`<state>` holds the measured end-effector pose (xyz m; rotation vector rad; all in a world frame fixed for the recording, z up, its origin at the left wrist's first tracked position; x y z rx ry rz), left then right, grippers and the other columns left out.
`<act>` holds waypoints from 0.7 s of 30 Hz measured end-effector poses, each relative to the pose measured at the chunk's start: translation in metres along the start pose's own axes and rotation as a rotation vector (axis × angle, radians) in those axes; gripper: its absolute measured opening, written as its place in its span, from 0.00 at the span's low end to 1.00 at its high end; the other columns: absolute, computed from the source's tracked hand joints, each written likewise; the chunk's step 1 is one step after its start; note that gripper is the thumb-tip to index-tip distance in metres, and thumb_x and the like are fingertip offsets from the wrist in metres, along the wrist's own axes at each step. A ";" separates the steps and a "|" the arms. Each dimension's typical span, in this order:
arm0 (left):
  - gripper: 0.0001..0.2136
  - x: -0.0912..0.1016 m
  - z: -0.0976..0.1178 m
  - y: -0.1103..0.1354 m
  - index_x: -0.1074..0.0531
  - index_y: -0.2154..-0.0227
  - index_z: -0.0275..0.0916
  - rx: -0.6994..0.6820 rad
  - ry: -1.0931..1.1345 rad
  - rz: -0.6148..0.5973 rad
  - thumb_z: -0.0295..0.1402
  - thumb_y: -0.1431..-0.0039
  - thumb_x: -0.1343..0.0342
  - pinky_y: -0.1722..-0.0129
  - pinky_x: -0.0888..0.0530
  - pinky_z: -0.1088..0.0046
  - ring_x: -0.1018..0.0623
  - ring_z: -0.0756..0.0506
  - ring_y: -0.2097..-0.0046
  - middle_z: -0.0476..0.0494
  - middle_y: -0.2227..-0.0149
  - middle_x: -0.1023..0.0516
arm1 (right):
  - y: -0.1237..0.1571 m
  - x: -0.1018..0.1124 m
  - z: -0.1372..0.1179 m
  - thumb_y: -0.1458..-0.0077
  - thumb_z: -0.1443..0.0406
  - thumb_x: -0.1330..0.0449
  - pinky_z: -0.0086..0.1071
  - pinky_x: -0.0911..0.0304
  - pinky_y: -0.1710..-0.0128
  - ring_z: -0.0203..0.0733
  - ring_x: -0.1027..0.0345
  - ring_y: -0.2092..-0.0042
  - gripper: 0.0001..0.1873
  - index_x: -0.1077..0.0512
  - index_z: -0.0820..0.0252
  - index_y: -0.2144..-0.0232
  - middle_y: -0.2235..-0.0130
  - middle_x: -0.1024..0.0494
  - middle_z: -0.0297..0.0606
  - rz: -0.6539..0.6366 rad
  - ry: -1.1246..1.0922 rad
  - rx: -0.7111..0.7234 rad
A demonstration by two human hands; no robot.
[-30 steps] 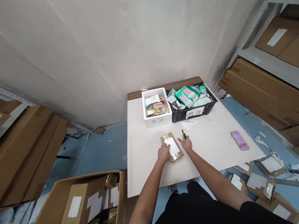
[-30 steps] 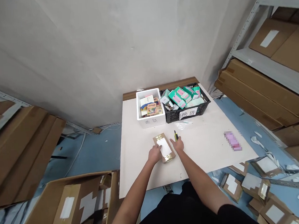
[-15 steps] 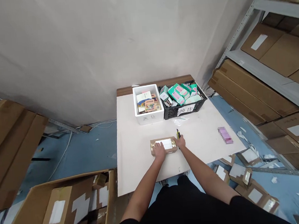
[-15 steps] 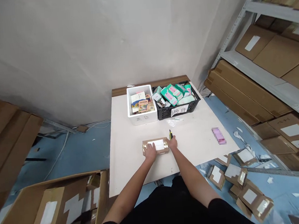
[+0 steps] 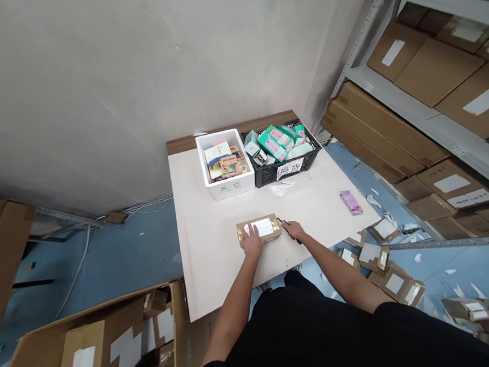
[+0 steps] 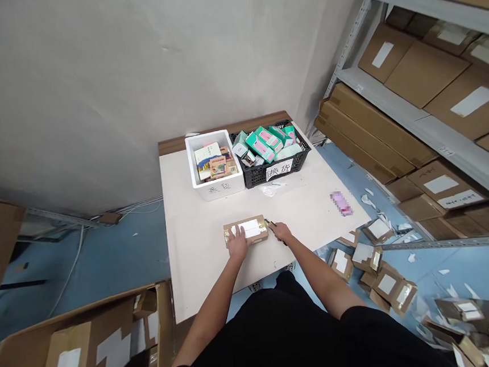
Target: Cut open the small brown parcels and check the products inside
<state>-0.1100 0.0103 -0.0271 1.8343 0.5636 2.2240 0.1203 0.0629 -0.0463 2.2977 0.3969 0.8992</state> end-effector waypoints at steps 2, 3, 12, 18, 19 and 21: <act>0.38 0.000 0.000 0.001 0.48 0.25 0.44 -0.006 0.011 -0.001 0.48 0.34 0.45 0.31 0.41 0.41 0.52 0.22 0.25 0.36 0.23 0.52 | 0.005 0.000 0.000 0.31 0.44 0.46 0.28 0.40 0.75 0.36 0.35 0.83 0.29 0.34 0.56 0.76 0.83 0.30 0.30 0.000 0.013 0.005; 0.38 -0.001 0.001 0.002 0.48 0.25 0.45 -0.010 0.015 0.001 0.47 0.34 0.44 0.31 0.41 0.41 0.52 0.22 0.25 0.36 0.23 0.52 | 0.008 -0.001 0.002 0.32 0.44 0.45 0.29 0.39 0.74 0.36 0.34 0.83 0.28 0.33 0.57 0.76 0.83 0.29 0.31 0.001 0.017 0.000; 0.39 -0.006 0.000 0.006 0.50 0.25 0.48 -0.019 0.045 -0.047 0.49 0.34 0.44 0.31 0.43 0.41 0.56 0.22 0.24 0.40 0.22 0.54 | 0.034 -0.014 0.018 0.30 0.45 0.48 0.29 0.37 0.72 0.38 0.32 0.81 0.29 0.29 0.58 0.74 0.82 0.28 0.32 0.072 -0.008 -0.020; 0.39 -0.003 0.002 0.006 0.49 0.25 0.43 -0.028 0.016 -0.032 0.47 0.34 0.44 0.30 0.44 0.42 0.54 0.22 0.25 0.36 0.22 0.55 | 0.055 -0.022 0.036 0.31 0.43 0.47 0.29 0.38 0.73 0.37 0.34 0.82 0.29 0.30 0.57 0.74 0.82 0.29 0.30 0.014 0.044 -0.004; 0.39 -0.002 0.002 0.007 0.49 0.25 0.44 -0.030 0.003 -0.026 0.47 0.34 0.44 0.30 0.44 0.42 0.54 0.23 0.24 0.37 0.22 0.55 | 0.055 -0.020 0.038 0.31 0.43 0.47 0.29 0.38 0.72 0.37 0.33 0.82 0.29 0.30 0.57 0.74 0.83 0.29 0.30 0.003 0.047 -0.002; 0.39 -0.002 0.002 0.007 0.50 0.25 0.47 -0.034 -0.016 -0.022 0.48 0.35 0.44 0.30 0.44 0.41 0.54 0.23 0.24 0.39 0.22 0.54 | 0.052 -0.014 0.038 0.31 0.43 0.48 0.29 0.37 0.71 0.38 0.33 0.81 0.30 0.31 0.57 0.75 0.83 0.29 0.31 0.016 0.040 0.004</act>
Point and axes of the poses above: each hand's wrist, its own y-axis away from the middle knuckle, its own x-axis out of the back of the hand, z = x × y, the point moved 8 cm from there along -y, towards the middle knuckle
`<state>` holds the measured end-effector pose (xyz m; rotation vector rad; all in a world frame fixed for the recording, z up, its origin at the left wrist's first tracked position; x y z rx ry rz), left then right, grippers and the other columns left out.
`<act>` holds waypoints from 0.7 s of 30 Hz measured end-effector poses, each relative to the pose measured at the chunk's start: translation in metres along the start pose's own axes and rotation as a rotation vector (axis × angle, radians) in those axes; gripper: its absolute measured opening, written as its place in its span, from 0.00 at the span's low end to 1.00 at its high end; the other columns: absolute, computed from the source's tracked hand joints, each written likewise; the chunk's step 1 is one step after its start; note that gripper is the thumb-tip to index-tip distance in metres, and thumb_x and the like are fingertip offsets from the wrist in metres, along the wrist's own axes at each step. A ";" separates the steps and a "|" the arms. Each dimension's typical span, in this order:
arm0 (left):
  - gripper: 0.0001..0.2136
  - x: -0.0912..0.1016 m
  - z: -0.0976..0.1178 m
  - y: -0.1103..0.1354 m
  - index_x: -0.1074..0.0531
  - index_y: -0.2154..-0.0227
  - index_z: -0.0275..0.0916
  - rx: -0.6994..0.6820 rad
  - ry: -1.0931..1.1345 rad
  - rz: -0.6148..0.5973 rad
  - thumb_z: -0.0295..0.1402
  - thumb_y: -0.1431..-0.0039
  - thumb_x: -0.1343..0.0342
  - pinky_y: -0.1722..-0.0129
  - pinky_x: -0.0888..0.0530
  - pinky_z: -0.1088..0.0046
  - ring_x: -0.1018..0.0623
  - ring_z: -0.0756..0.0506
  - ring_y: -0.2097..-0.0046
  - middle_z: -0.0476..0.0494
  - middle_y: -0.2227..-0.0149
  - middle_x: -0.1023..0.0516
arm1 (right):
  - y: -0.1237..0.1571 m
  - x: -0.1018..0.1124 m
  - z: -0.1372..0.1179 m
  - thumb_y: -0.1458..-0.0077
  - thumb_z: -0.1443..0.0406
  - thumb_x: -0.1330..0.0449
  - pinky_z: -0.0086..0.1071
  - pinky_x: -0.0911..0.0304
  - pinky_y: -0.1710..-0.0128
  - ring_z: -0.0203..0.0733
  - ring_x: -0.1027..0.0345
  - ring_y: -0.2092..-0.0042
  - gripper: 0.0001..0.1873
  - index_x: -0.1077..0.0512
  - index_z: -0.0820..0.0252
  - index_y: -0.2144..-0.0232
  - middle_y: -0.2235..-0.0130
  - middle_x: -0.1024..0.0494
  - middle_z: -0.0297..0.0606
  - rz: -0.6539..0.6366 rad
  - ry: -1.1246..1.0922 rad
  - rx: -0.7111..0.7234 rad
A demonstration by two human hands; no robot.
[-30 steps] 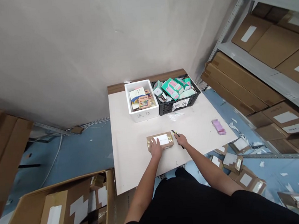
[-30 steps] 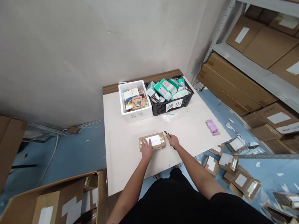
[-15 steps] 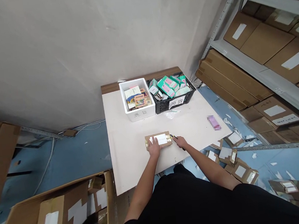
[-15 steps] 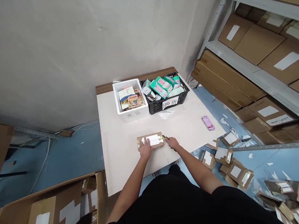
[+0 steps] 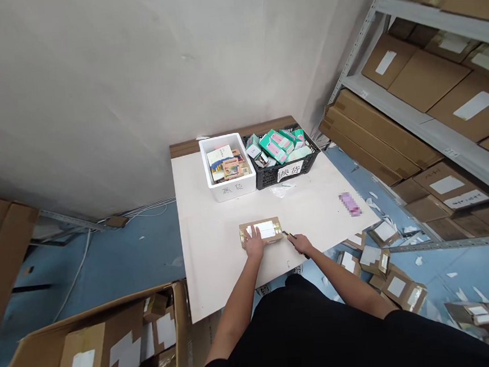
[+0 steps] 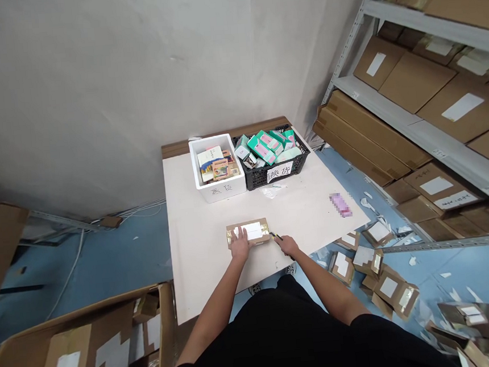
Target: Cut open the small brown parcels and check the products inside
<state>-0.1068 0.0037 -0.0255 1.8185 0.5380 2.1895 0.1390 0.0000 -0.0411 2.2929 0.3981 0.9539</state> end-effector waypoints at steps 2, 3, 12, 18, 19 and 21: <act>0.39 -0.001 0.000 0.000 0.51 0.25 0.50 -0.001 -0.011 -0.012 0.49 0.35 0.44 0.30 0.43 0.40 0.53 0.24 0.24 0.40 0.22 0.54 | -0.008 0.008 -0.006 0.31 0.42 0.49 0.29 0.37 0.71 0.38 0.32 0.81 0.32 0.31 0.57 0.77 0.83 0.29 0.32 0.041 -0.026 0.002; 0.39 -0.001 -0.001 0.000 0.51 0.25 0.50 -0.001 -0.016 -0.017 0.49 0.35 0.44 0.30 0.43 0.40 0.53 0.24 0.24 0.40 0.22 0.54 | -0.013 0.011 -0.011 0.32 0.41 0.49 0.29 0.37 0.72 0.38 0.32 0.81 0.32 0.32 0.57 0.77 0.83 0.29 0.32 0.062 -0.039 0.002; 0.38 0.002 -0.002 -0.001 0.48 0.25 0.48 -0.009 0.012 0.012 0.47 0.35 0.44 0.32 0.41 0.40 0.52 0.22 0.25 0.40 0.23 0.51 | -0.016 0.004 -0.016 0.34 0.43 0.43 0.31 0.37 0.71 0.42 0.30 0.79 0.28 0.28 0.58 0.75 0.84 0.30 0.34 0.057 0.008 -0.014; 0.37 0.020 0.000 -0.006 0.41 0.28 0.42 -0.005 -0.007 -0.003 0.52 0.37 0.42 0.34 0.35 0.46 0.47 0.22 0.27 0.34 0.25 0.45 | 0.006 -0.003 0.023 0.29 0.44 0.55 0.29 0.34 0.71 0.39 0.28 0.78 0.30 0.30 0.58 0.70 0.78 0.24 0.35 0.159 -0.142 -0.108; 0.36 0.026 -0.002 -0.007 0.39 0.29 0.43 -0.013 -0.001 0.001 0.53 0.36 0.44 0.35 0.33 0.47 0.43 0.24 0.28 0.32 0.27 0.41 | 0.007 -0.008 0.023 0.29 0.43 0.56 0.29 0.34 0.72 0.39 0.26 0.77 0.30 0.30 0.58 0.68 0.76 0.23 0.36 0.198 -0.190 -0.138; 0.32 0.038 -0.011 -0.012 0.37 0.30 0.44 -0.033 0.022 0.031 0.53 0.32 0.50 0.36 0.32 0.51 0.38 0.28 0.30 0.32 0.30 0.35 | 0.002 -0.025 0.012 0.31 0.41 0.52 0.29 0.32 0.72 0.39 0.24 0.75 0.28 0.31 0.58 0.64 0.70 0.20 0.40 0.222 -0.263 -0.173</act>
Point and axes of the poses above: each hand's wrist, its own y-axis away from the middle knuckle, its own x-axis out of the back of the hand, z = x × y, the point moved 8 cm from there along -y, towards the middle knuckle
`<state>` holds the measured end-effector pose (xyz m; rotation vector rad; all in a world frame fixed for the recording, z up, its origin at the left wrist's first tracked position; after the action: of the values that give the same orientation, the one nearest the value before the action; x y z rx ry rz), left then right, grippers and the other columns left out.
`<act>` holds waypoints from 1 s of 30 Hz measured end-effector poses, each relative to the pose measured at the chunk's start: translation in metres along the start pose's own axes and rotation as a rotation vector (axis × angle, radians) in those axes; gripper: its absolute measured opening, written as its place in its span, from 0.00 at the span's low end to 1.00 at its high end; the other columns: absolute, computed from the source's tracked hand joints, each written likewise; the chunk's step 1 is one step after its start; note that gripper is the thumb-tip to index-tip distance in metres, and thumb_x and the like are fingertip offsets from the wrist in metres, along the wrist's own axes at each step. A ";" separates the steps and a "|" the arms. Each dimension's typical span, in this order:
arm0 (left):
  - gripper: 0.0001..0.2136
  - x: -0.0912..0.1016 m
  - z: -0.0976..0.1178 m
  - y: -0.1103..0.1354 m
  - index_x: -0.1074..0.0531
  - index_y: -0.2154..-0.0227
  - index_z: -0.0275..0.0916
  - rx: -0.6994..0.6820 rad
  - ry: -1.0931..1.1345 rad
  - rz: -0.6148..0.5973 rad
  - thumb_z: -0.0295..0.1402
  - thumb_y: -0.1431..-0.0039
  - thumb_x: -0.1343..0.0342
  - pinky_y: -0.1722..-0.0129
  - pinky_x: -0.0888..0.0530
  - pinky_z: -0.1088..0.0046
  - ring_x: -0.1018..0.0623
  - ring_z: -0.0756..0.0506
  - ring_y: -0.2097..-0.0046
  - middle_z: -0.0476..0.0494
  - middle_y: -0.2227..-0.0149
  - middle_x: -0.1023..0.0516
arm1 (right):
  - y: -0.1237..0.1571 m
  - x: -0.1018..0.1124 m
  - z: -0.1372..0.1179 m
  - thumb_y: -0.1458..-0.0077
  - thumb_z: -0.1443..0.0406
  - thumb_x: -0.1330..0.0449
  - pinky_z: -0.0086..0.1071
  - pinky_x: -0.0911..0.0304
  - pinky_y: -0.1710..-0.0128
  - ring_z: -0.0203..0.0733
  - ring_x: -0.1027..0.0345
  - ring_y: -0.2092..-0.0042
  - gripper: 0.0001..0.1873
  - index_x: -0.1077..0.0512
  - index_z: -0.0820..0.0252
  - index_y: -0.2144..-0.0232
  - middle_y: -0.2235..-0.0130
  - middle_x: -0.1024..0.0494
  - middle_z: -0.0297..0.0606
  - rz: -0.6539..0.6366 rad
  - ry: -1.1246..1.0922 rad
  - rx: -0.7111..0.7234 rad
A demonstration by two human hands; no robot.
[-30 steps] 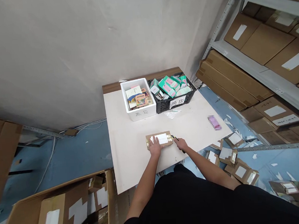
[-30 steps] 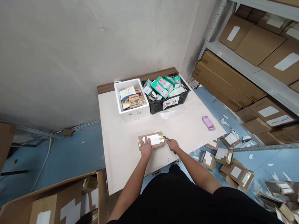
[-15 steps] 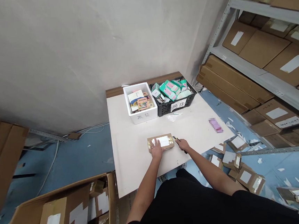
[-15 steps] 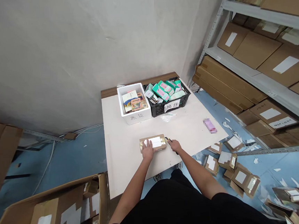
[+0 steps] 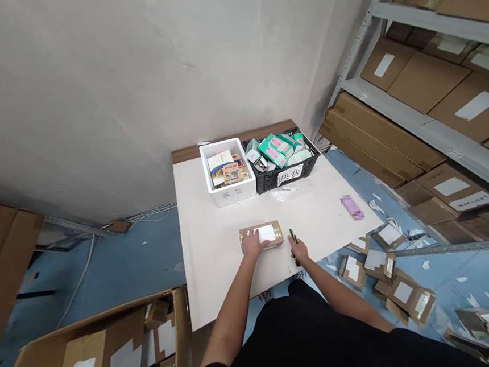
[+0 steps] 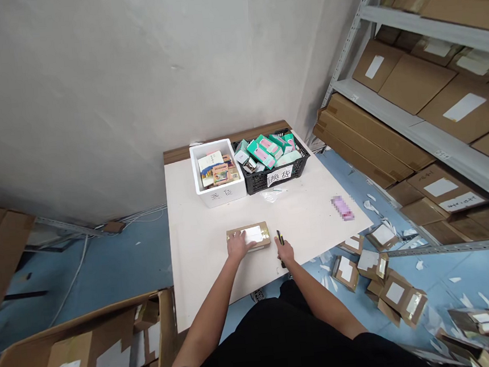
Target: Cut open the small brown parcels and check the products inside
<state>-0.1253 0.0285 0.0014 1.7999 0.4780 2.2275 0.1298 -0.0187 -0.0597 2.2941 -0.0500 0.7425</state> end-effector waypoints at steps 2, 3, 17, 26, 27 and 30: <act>0.29 0.010 -0.012 -0.004 0.39 0.30 0.45 -0.010 0.005 0.036 0.50 0.28 0.56 0.35 0.34 0.53 0.40 0.32 0.29 0.34 0.29 0.37 | -0.002 -0.024 -0.014 0.37 0.40 0.42 0.29 0.31 0.72 0.41 0.22 0.71 0.27 0.31 0.58 0.59 0.63 0.18 0.43 -0.005 -0.039 -0.014; 0.28 0.014 -0.018 -0.004 0.40 0.29 0.46 -0.008 -0.005 0.047 0.48 0.27 0.58 0.34 0.35 0.53 0.43 0.33 0.27 0.36 0.27 0.40 | -0.004 -0.032 -0.022 0.40 0.40 0.39 0.30 0.30 0.71 0.42 0.21 0.69 0.28 0.31 0.58 0.56 0.60 0.17 0.44 0.006 -0.043 -0.022; 0.28 -0.041 0.031 0.044 0.42 0.28 0.45 -0.024 0.072 -0.053 0.46 0.26 0.62 0.41 0.28 0.55 0.36 0.33 0.31 0.42 0.23 0.52 | -0.076 0.001 -0.115 0.30 0.48 0.52 0.32 0.29 0.61 0.48 0.20 0.54 0.21 0.31 0.58 0.53 0.56 0.17 0.46 0.046 0.114 0.090; 0.32 -0.049 -0.089 0.029 0.50 0.27 0.30 0.334 0.395 -0.127 0.45 0.26 0.63 0.38 0.30 0.65 0.31 0.39 0.31 0.27 0.28 0.39 | -0.049 -0.058 -0.072 0.35 0.43 0.50 0.28 0.31 0.61 0.45 0.21 0.55 0.26 0.29 0.58 0.61 0.59 0.17 0.44 -0.045 -0.110 0.115; 0.33 -0.054 -0.089 0.029 0.55 0.26 0.29 0.356 0.441 -0.104 0.43 0.27 0.60 0.38 0.29 0.65 0.30 0.39 0.32 0.27 0.28 0.39 | -0.045 -0.068 -0.067 0.36 0.43 0.48 0.28 0.31 0.61 0.46 0.21 0.56 0.26 0.28 0.58 0.63 0.60 0.17 0.44 -0.074 -0.089 0.101; 0.36 -0.074 -0.082 0.029 0.59 0.25 0.31 0.448 0.622 -0.038 0.38 0.30 0.54 0.38 0.29 0.62 0.28 0.37 0.33 0.26 0.29 0.37 | -0.033 -0.089 -0.066 0.40 0.41 0.47 0.30 0.31 0.60 0.47 0.22 0.56 0.26 0.28 0.57 0.64 0.61 0.17 0.43 -0.153 -0.126 0.138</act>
<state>-0.1888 -0.0349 -0.0690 1.1848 1.1933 2.7945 0.0305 0.0333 -0.0881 2.4420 0.1210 0.5379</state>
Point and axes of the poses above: each hand's wrist, its own y-axis away from the middle knuckle, its own x-axis out of the back of the hand, z = x × y, the point moved 8 cm from there along -y, towards the middle knuckle
